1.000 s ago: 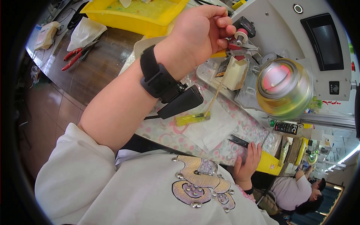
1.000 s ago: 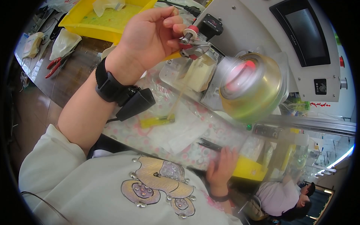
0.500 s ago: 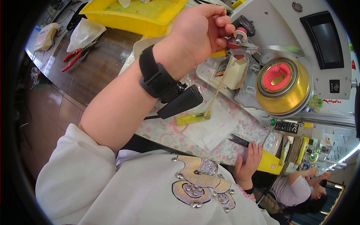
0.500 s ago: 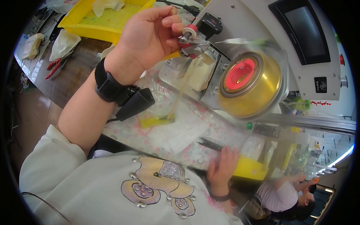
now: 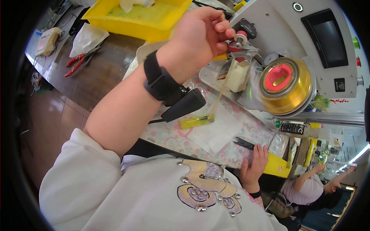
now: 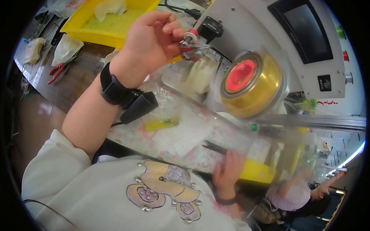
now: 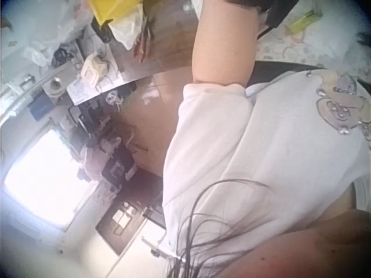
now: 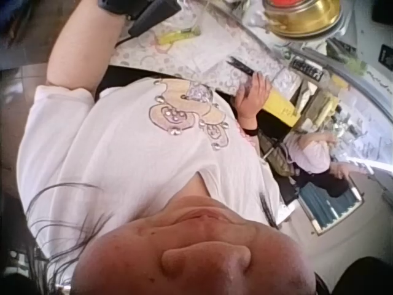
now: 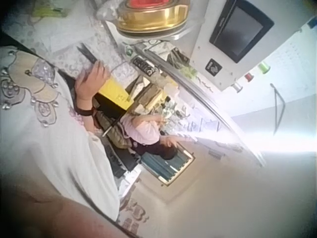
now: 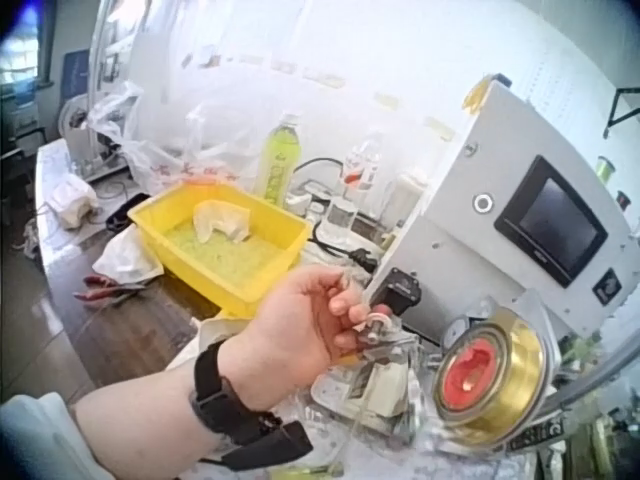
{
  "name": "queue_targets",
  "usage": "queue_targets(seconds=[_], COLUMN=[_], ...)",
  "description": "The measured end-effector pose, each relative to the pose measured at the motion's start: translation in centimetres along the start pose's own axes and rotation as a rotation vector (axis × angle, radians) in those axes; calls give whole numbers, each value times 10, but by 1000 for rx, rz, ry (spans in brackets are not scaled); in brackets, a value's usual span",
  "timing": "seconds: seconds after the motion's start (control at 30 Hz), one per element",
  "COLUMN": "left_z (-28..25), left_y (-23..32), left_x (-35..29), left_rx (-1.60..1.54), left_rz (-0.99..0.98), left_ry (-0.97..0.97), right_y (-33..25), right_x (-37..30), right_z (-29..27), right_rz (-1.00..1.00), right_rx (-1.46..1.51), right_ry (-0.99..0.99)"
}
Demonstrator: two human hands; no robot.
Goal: Assemble small mechanical or electronic components using a specialized spinning fixture and hand tools.
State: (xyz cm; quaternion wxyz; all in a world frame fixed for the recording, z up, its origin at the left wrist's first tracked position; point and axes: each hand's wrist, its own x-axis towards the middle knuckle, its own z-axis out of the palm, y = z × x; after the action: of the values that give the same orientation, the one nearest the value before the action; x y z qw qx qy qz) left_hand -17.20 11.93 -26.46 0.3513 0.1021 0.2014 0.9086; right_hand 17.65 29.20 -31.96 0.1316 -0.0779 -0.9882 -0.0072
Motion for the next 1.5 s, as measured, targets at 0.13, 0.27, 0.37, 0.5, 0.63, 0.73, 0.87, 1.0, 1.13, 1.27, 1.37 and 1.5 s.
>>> queue_targets(seconds=[0.13, 0.27, 0.37, 0.5, 0.63, 0.73, 0.87, 1.0, 1.13, 1.27, 1.37, 1.5], left_z=[-2, 4, 1, -6, 3, 6, 13, 22, 22, 28, 40, 53], left_y=[10, 23, 29, 33, 27, 24, 30, 32, 35, 34, 29, 6], left_x=[-8, -8, -8, -2, -7, -10, -21, -28, -31, -32, -41, -54], left_rx=[-44, 172, 162, 203, 633, 1369, 1440, 1624, 1665, 1588, 1473, 1507], left_rz=[-46, -110, -134, -227, 46, 475, 170, 234, 300, 342, 408, 577], left_ry=[9, 138, 89, 224, 343, 184, -73, -36, -40, -21, -80, -333], right_y=[1, -1, -2, -5, -5, -5, -5, -5, -13, -17, -16, -14], right_x=[0, 0, 0, 0, 2, 1, 1, 5, 10, 33, 42, 43], right_z=[2, 1, 0, 0, -1, -1, -1, -3, -13, -24, -26, -32], right_rz=[-9, -1, -12, 7, 0, 4, 4, -8, 15, 32, 3, 35], right_rx=[8, -2, -5, 12, 10, 13, 6, 37, -5, -7, -34, -10], right_ry=[12, 31, 42, 27, 29, 28, 18, 4, -28, -69, -102, -107])
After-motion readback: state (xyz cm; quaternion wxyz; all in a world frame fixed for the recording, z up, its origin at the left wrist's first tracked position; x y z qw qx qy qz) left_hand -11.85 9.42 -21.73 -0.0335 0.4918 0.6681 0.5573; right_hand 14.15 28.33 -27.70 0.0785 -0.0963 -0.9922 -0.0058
